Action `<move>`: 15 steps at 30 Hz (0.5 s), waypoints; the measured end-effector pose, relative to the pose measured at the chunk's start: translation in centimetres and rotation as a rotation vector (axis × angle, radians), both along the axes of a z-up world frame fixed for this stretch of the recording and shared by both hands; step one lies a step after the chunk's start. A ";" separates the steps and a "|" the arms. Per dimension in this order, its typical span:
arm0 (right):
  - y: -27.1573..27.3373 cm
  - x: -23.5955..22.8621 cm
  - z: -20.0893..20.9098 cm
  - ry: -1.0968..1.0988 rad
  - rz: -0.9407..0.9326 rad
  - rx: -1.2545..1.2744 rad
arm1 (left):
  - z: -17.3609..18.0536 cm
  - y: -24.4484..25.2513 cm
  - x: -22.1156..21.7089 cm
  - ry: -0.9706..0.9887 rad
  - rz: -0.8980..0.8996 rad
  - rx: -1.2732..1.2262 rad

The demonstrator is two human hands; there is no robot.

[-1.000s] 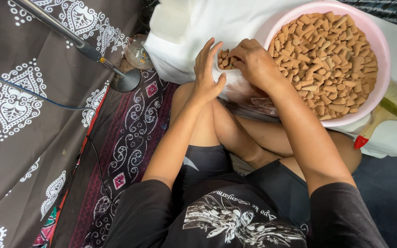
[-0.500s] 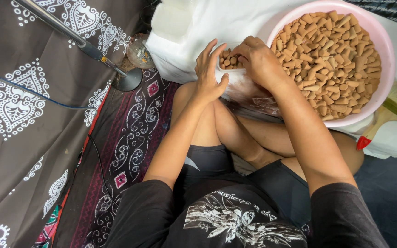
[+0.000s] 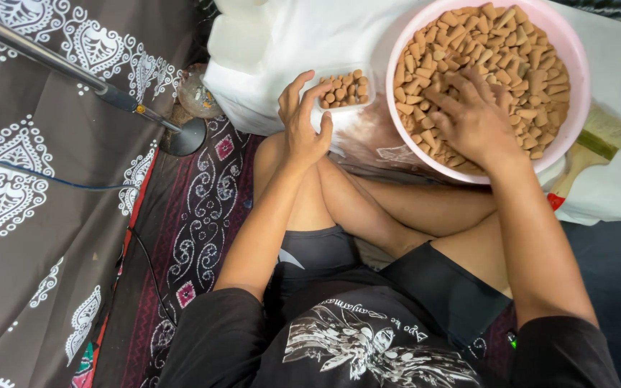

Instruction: The person sorts dried incense cones from a large pink bowl into smaller plastic containers, sometimes using a brush to clean the items or the containers.

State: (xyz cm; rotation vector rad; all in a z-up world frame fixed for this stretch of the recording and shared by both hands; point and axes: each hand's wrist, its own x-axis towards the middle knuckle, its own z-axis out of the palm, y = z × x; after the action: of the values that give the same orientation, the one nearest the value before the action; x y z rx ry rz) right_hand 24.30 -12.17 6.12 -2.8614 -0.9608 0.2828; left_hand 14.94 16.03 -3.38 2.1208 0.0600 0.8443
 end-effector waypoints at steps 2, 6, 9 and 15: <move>-3.2 1.2 -0.7 -0.221 0.028 0.092 | -0.2 -0.2 0.1 -0.012 -0.002 0.019; -8.1 4.1 -1.4 -0.432 0.043 0.453 | -0.2 -0.1 0.2 -0.019 0.027 0.039; -8.6 3.7 -1.2 -0.313 -0.284 0.567 | 0.3 -0.4 0.0 -0.108 0.048 0.095; -4.4 2.2 0.1 -0.011 -0.349 0.623 | 2.0 -2.2 0.2 -0.302 -0.074 0.135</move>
State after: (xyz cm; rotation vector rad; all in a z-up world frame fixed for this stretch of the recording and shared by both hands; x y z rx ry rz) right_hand 26.49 -16.56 6.22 -2.3815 -0.4253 -0.0615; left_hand 15.17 13.85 -1.38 2.0808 -0.2376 1.1418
